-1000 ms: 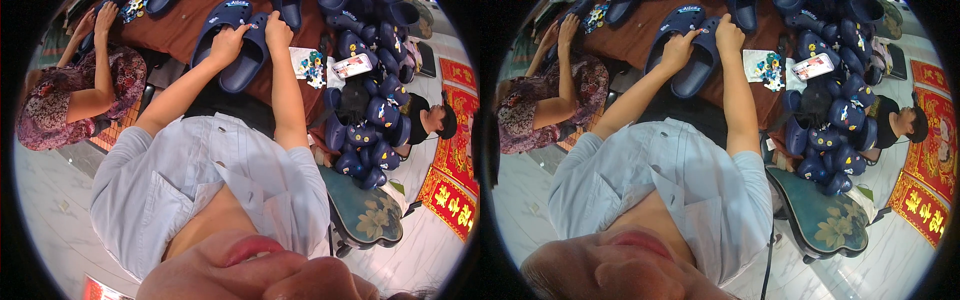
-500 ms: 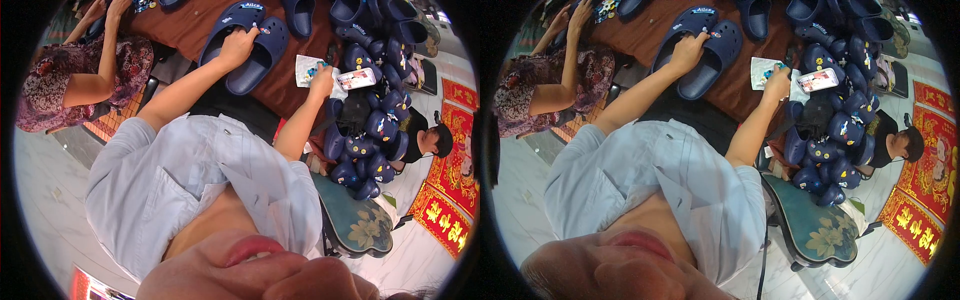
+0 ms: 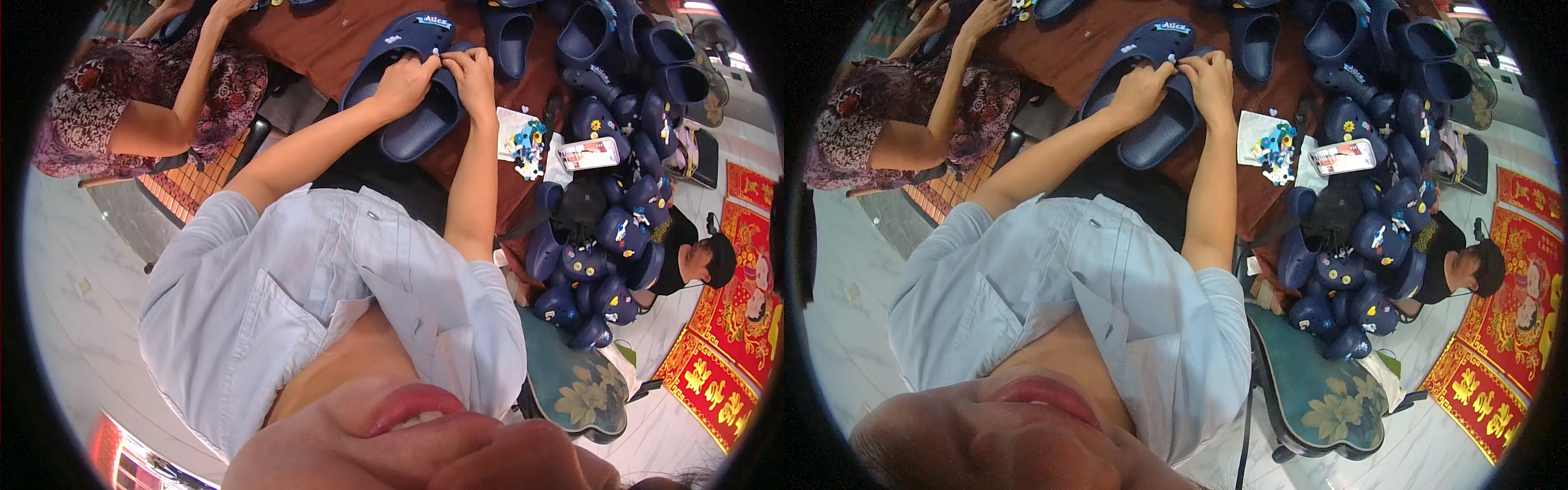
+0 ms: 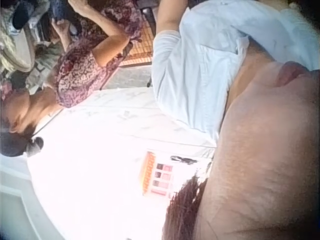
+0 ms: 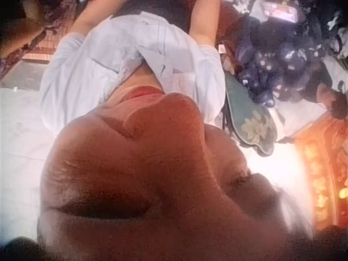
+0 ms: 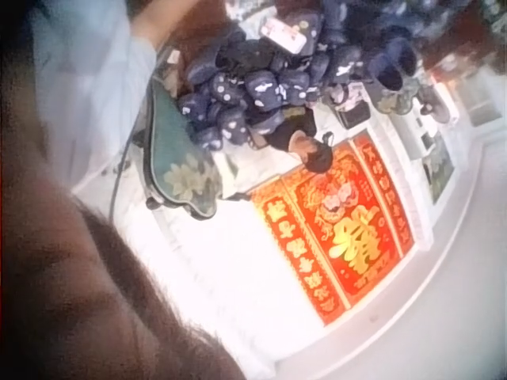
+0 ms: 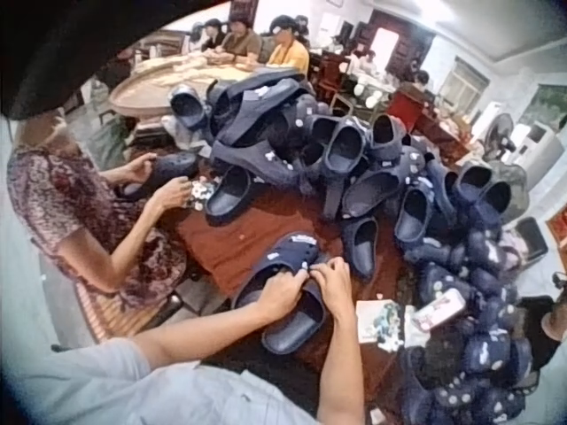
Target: Applying decorative charms and pins to foam clog shoes.
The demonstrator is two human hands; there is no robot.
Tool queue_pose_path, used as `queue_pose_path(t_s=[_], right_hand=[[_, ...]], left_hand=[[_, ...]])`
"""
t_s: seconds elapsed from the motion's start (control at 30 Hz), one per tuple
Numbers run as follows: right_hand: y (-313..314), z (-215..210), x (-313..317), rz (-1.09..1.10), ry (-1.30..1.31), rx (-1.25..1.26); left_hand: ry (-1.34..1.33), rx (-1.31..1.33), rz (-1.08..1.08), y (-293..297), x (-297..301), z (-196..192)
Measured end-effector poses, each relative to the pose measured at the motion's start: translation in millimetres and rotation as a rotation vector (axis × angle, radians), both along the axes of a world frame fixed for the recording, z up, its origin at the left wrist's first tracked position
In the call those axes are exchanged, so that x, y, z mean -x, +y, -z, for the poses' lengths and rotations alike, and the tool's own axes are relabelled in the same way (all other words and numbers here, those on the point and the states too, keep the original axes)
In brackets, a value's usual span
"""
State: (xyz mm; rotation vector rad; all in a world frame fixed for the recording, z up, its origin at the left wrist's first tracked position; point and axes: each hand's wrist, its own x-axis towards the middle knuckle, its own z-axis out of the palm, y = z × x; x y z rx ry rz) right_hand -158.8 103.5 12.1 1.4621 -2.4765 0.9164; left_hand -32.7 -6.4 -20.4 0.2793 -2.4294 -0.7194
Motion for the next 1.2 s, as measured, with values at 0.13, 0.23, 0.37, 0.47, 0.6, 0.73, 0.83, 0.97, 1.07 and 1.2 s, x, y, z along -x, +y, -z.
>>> queue_pose_path(t_s=[0.13,0.23,0.37,0.47,0.6,0.73,0.83,0.97,1.07,1.2], right_hand=[[0,8,-2,0.000,-0.097,0.120],[-1,11,-4,-0.006,-0.184,0.237],[2,14,0,0.007,-0.297,0.326],[2,17,3,-0.001,-0.384,0.359],[-8,14,8,0.102,-0.474,0.296],[-20,14,12,0.251,-0.382,0.160],[-24,15,15,0.359,-0.464,0.202],[-35,-4,20,0.242,-0.927,0.587],[-5,-4,39,0.234,-0.668,0.542],[67,-2,33,0.491,-0.018,0.139]], left_hand=[[0.000,0.023,-0.009,0,-2,-2],[0.037,0.034,0.013,-2,-2,-2],[0.035,0.027,-0.001,-1,-1,-5],[0.046,0.027,0.001,0,-2,-6],[0.018,0.049,0.005,-1,0,-1],[0.045,0.093,-0.004,-1,3,1],[0.002,0.113,0.014,2,1,0],[0.037,0.111,-0.004,0,-4,2],[0.073,0.087,-0.008,3,0,0],[0.069,0.063,-0.010,-1,-6,3]])
